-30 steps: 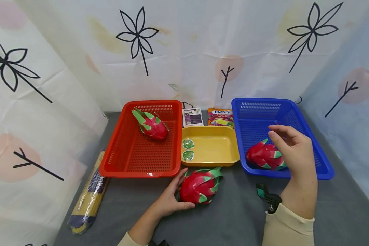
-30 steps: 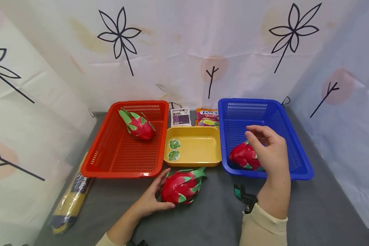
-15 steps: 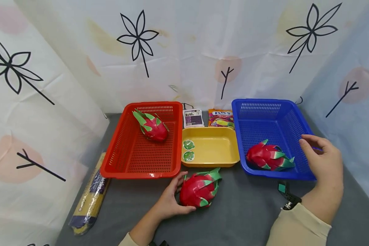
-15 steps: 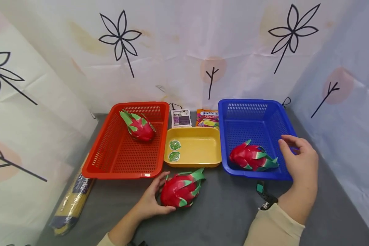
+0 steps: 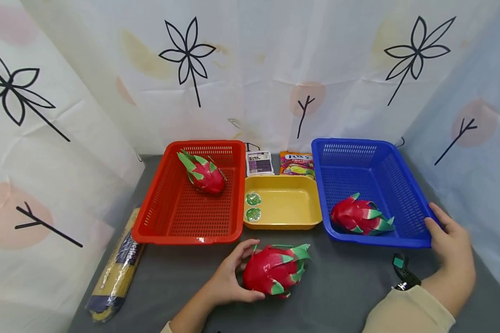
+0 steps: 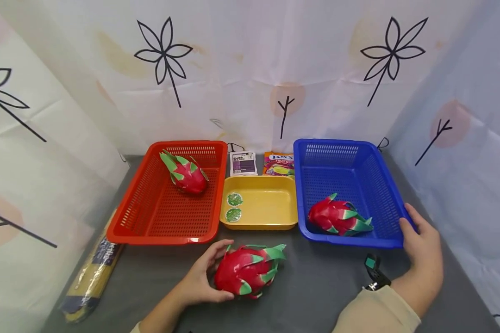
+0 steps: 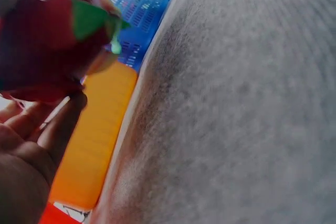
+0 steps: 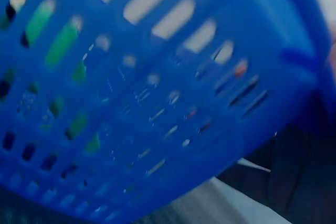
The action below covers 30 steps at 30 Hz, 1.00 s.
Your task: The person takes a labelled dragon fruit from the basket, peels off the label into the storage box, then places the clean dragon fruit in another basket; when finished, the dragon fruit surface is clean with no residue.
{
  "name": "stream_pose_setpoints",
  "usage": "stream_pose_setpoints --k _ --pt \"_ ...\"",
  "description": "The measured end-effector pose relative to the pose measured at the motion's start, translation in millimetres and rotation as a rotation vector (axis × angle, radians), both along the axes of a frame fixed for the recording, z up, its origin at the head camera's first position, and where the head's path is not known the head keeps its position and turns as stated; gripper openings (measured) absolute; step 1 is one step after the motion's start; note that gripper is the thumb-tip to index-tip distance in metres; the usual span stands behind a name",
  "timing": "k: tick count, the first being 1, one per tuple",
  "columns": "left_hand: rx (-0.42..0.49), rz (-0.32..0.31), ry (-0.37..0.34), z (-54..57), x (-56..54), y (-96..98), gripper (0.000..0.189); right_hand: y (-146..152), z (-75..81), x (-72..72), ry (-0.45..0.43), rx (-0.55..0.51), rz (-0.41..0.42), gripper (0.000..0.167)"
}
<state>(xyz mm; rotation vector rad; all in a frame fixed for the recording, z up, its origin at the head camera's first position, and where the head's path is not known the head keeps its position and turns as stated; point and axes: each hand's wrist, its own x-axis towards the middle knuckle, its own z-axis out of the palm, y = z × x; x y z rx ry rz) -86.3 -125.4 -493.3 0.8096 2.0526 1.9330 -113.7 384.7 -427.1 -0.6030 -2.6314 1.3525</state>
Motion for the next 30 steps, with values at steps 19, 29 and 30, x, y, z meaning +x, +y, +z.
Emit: stream_pose_setpoints --k 19,29,30 --pt "0.302 -0.093 -0.035 97.5 -46.6 48.8 0.091 3 -6.3 -2.3 0.062 -0.193 -0.075 0.055" --pt "0.317 -0.02 -0.024 137.7 -85.0 97.4 0.092 -4 -4.1 -4.4 0.035 -0.139 -0.112 0.056" --pt "0.314 -0.02 -0.028 140.9 -88.6 102.1 0.092 -5 -4.0 -4.2 0.037 -0.145 -0.115 0.056"
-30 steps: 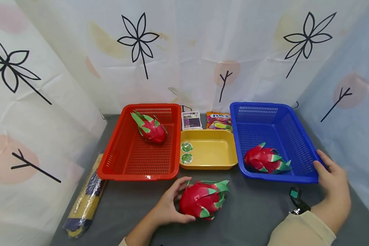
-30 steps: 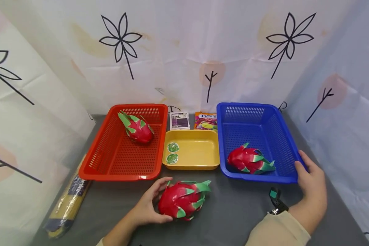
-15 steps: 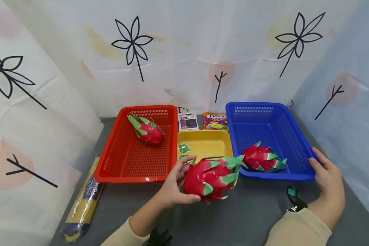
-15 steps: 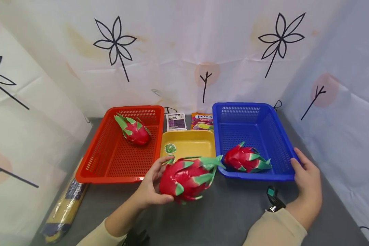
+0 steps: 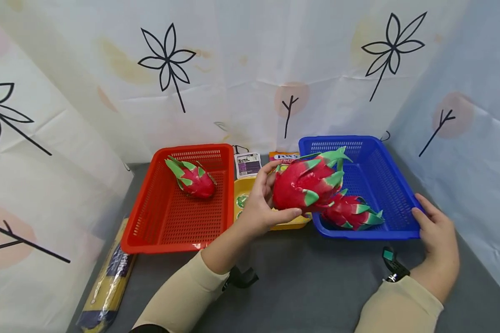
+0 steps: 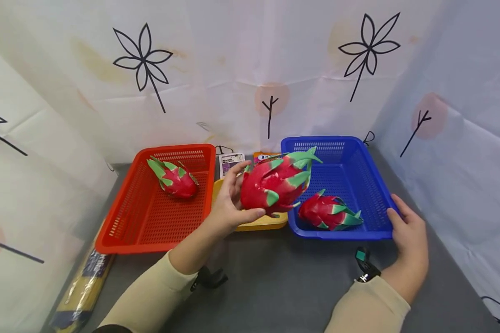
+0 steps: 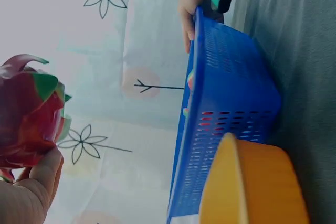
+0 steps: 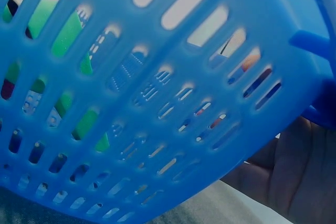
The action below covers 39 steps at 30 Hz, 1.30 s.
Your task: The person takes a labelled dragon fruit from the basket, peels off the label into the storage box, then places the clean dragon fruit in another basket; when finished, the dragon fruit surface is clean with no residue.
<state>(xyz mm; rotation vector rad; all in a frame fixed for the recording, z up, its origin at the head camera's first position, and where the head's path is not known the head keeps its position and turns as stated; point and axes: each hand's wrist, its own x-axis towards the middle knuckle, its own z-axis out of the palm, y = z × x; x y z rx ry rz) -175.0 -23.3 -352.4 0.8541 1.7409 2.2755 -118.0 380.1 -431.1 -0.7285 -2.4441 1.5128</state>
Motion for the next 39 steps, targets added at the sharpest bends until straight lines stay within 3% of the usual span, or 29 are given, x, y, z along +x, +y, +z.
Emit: stream_pose_setpoints --k 5,10,15,20,29,33,39 --pt "-0.047 0.021 -0.04 11.8 -22.6 21.5 0.092 0 2.4 -1.3 -0.004 0.006 -0.009 0.056" --pt "-0.112 0.086 -0.078 17.0 -50.0 45.0 0.092 -2 3.1 -2.7 0.005 0.014 -0.008 0.056" --pt "-0.188 0.137 -0.125 15.3 -74.1 72.5 0.091 -1 2.6 -1.4 0.011 -0.026 -0.015 0.056" --pt "-0.312 0.157 -0.117 8.3 -92.2 99.3 0.092 0 1.9 0.5 0.003 -0.026 -0.027 0.056" --pt "-0.574 0.23 -0.109 -17.2 -106.2 128.5 0.099 -2 2.6 -1.9 0.003 0.019 -0.026 0.056" --pt "-0.65 0.229 -0.096 -26.9 -108.6 132.4 0.102 -4 2.9 -2.7 -0.028 0.019 -0.026 0.056" --pt "-0.765 0.219 -0.064 -32.8 -116.4 139.0 0.104 -6 3.5 -3.6 0.012 -0.019 -0.037 0.055"
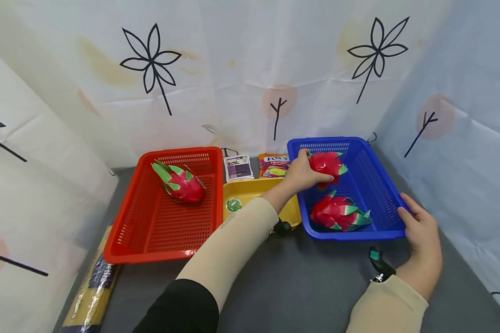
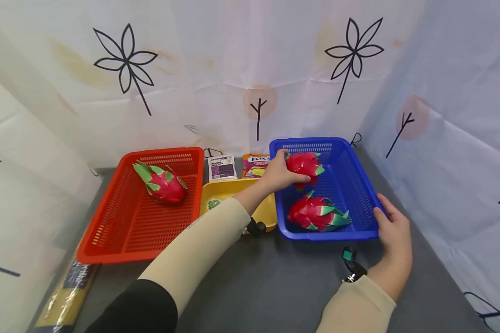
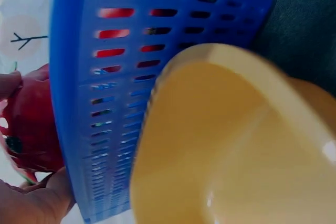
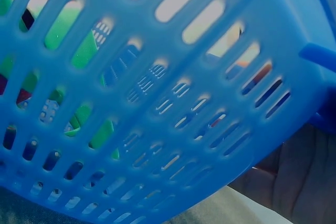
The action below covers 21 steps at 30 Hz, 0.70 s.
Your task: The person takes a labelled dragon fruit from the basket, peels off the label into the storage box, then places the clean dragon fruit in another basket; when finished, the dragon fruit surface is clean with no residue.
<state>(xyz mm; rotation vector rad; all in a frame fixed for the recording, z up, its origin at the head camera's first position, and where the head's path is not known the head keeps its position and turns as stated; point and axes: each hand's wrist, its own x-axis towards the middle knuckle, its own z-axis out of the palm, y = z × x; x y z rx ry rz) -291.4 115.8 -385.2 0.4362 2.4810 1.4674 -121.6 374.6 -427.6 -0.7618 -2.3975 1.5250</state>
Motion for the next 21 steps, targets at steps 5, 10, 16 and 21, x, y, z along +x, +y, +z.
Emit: stream_pose_setpoints --k 5,10,16,21 --pt "-0.122 -0.01 -0.003 0.9 -3.7 7.7 0.11 -2 -0.4 -1.5 -0.027 0.02 -0.008 0.055" --pt "-0.22 -0.001 -0.01 3.7 -3.4 12.8 0.102 -6 -2.7 -2.9 -0.04 0.032 -0.021 0.054" --pt "-0.297 -0.008 -0.02 7.9 1.2 16.8 0.099 -7 -2.8 -3.1 -0.073 0.026 -0.034 0.054" --pt "-0.409 -0.075 0.038 11.0 5.6 20.9 0.104 -4 0.3 -2.8 -0.073 0.033 -0.025 0.055"
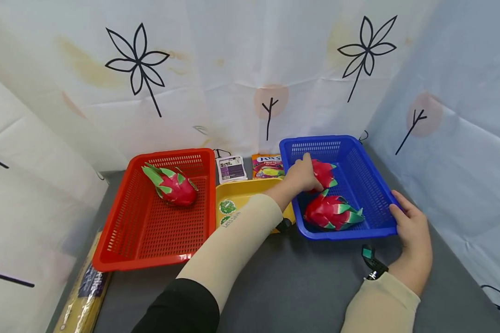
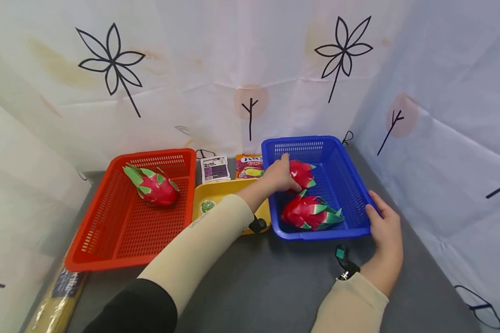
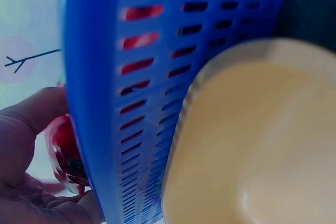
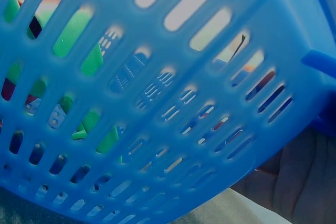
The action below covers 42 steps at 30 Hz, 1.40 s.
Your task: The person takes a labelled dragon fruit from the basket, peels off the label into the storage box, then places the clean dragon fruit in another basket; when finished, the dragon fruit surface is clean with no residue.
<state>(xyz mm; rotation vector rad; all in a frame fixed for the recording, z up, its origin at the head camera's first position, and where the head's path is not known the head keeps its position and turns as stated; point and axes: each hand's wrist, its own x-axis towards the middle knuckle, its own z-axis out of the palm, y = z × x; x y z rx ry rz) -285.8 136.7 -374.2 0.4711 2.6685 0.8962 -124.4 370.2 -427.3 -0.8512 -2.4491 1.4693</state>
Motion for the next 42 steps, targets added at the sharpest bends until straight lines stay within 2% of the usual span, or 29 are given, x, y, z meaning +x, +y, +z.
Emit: stream_pose_setpoints --k 7,12,15,18,21,24,28,36,39,42 --pt "-0.11 -0.092 0.081 -2.7 2.6 1.2 0.087 0 0.8 0.2 0.015 -0.003 0.0 0.055" --pt "-0.302 -0.196 0.219 -8.5 1.7 1.4 0.068 2 0.4 0.4 0.029 -0.018 0.004 0.054" --pt "-0.406 -0.217 0.301 -12.1 -0.2 -3.5 0.062 2 1.5 -0.6 0.028 -0.026 0.002 0.054" --pt "-0.44 -0.217 0.328 -15.0 -0.6 -9.7 0.062 2 2.7 -1.1 0.019 -0.028 0.004 0.055" --pt "-0.424 -0.224 0.325 -16.9 1.4 -16.1 0.063 1 3.6 -0.8 0.006 -0.02 0.012 0.055" --pt "-0.373 -0.23 0.313 -15.1 5.8 -21.8 0.069 0 4.8 -0.9 -0.013 -0.007 0.013 0.057" --pt "-0.232 -0.213 0.315 -7.3 14.6 -29.9 0.073 -2 7.6 -0.6 -0.019 0.011 0.016 0.06" --pt "0.283 -0.169 0.343 17.1 43.8 -58.6 0.066 -6 17.5 -3.1 -0.033 0.145 0.064 0.061" --pt "0.427 -0.156 0.379 26.9 55.4 -71.9 0.064 -8 19.9 -4.2 -0.054 0.157 0.05 0.06" --pt "0.534 -0.151 0.435 34.8 66.3 -86.1 0.062 -10 19.6 -4.7 -0.066 0.159 0.033 0.059"
